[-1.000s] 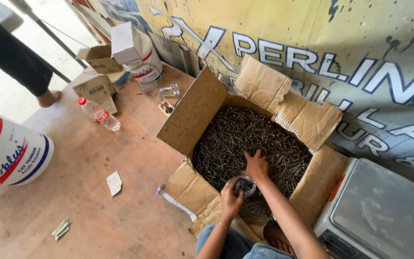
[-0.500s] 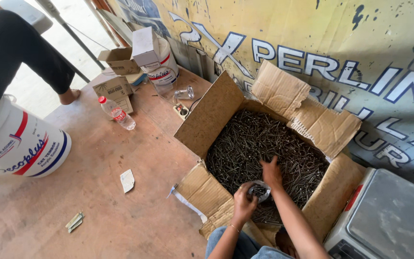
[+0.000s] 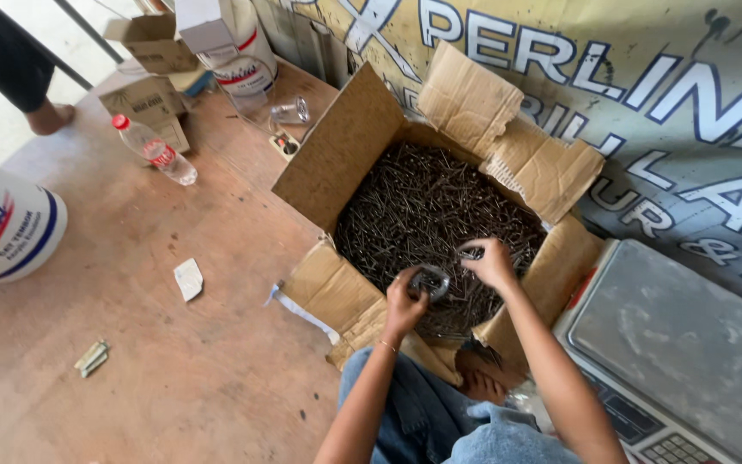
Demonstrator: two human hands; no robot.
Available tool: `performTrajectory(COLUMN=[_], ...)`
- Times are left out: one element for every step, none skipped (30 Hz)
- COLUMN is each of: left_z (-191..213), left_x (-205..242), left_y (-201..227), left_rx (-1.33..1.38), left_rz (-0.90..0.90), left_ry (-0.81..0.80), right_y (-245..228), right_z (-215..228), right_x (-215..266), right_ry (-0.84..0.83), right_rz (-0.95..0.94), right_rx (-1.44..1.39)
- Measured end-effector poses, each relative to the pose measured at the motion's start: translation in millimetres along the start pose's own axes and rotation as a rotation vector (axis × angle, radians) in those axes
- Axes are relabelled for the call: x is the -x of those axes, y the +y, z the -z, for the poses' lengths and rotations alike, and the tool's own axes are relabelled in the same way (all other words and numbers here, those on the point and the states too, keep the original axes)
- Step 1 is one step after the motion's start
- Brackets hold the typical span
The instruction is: The person scoops nails from a large cardboard box into small plastic bags, weighs them on a digital scale, and seals the bags with a handheld heat sealer. The sealed bags are then placed into a separate cardboard box.
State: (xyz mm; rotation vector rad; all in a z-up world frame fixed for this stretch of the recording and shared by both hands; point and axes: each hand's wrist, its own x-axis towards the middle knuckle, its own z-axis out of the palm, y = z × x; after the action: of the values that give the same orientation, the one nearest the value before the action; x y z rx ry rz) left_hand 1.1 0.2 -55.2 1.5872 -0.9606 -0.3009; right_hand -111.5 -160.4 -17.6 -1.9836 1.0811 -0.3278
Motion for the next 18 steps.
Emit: performTrajectory(left_z=[-1.1, -1.9, -1.7, -1.9, -1.6, -1.3, -1.1, -1.0, -0.4, 0.7, 1.5, 2.4, 2.6, 2.9, 3.3, 3.8, 3.2, 2.8], left_x=[1.2, 2.3, 0.9, 1.3, -0.2, -1.7, -1.8, -2.0, -1.8, -1.2, -1.4, -1.8, -2.4, -3.2, -2.5, -2.1, -1.0, 0.0], left_y=[1.3, 2.7, 3.7, 4.7, 5.3, 6.1, 7.8, 9.7, 11.4, 12.8, 14.1, 15.3, 16.4, 17.2, 18.1, 17.3, 16.7, 15.9], left_rx=[0.001, -0.001, -0.005, -0.007, -0.006, -0.005, -0.007, 0.048, 0.102, 0.099, 0.08, 0.061, 0.059, 0.054, 0.049, 0.047, 0.088, 0.129], left_rz=[0.011, 0.015, 0.017, 0.024, 0.039, 0.053, 0.051, 0.096, 0.142, 0.141, 0.138, 0.135, 0.133, 0.14, 0.149, 0.15, 0.179, 0.208], left_ry=[0.002, 0.002, 0.004, 0.007, 0.002, -0.003, 0.0, -0.003, -0.008, -0.009, -0.012, -0.016, -0.018, -0.013, -0.008, -0.012, -0.002, 0.008], right_y=[-14.6, -29.6, -46.0, -58.9, -72.6, -86.4, -90.7, -95.0, -99.1, -97.7, -96.6, -95.5, -93.5, -91.6, -89.1, -88.5, -87.0, -85.7], right_z=[10.1, 20.1, 29.7, 32.1, 34.2, 36.6, 32.9, 29.5, 25.6, 18.7, 12.3, 5.7, 1.0, -3.9, -9.3, -8.9, -7.9, -7.1], right_x=[7.9, 15.4, 20.6, 24.0, 25.9, 28.0, 27.5, 27.0, 26.9, 25.0, 22.6, 20.0, 16.1, 11.9, 8.9, 6.9, 5.3, 3.8], right_ry=[-0.009, -0.063, -0.117, -0.125, -0.183, -0.242, -0.242, -0.326, -0.409, -0.409, -0.452, -0.495, -0.492, -0.487, -0.483, -0.483, -0.47, -0.457], right_rz=[-0.005, 0.005, 0.018, 0.016, 0.05, 0.085, 0.088, 0.098, 0.105, 0.106, 0.131, 0.156, 0.156, 0.183, 0.207, 0.205, 0.208, 0.212], right_rx=[0.004, -0.009, -0.024, -0.023, -0.009, 0.005, 0.003, 0.084, 0.163, 0.159, 0.23, 0.3, 0.297, 0.326, 0.355, 0.351, 0.321, 0.29])
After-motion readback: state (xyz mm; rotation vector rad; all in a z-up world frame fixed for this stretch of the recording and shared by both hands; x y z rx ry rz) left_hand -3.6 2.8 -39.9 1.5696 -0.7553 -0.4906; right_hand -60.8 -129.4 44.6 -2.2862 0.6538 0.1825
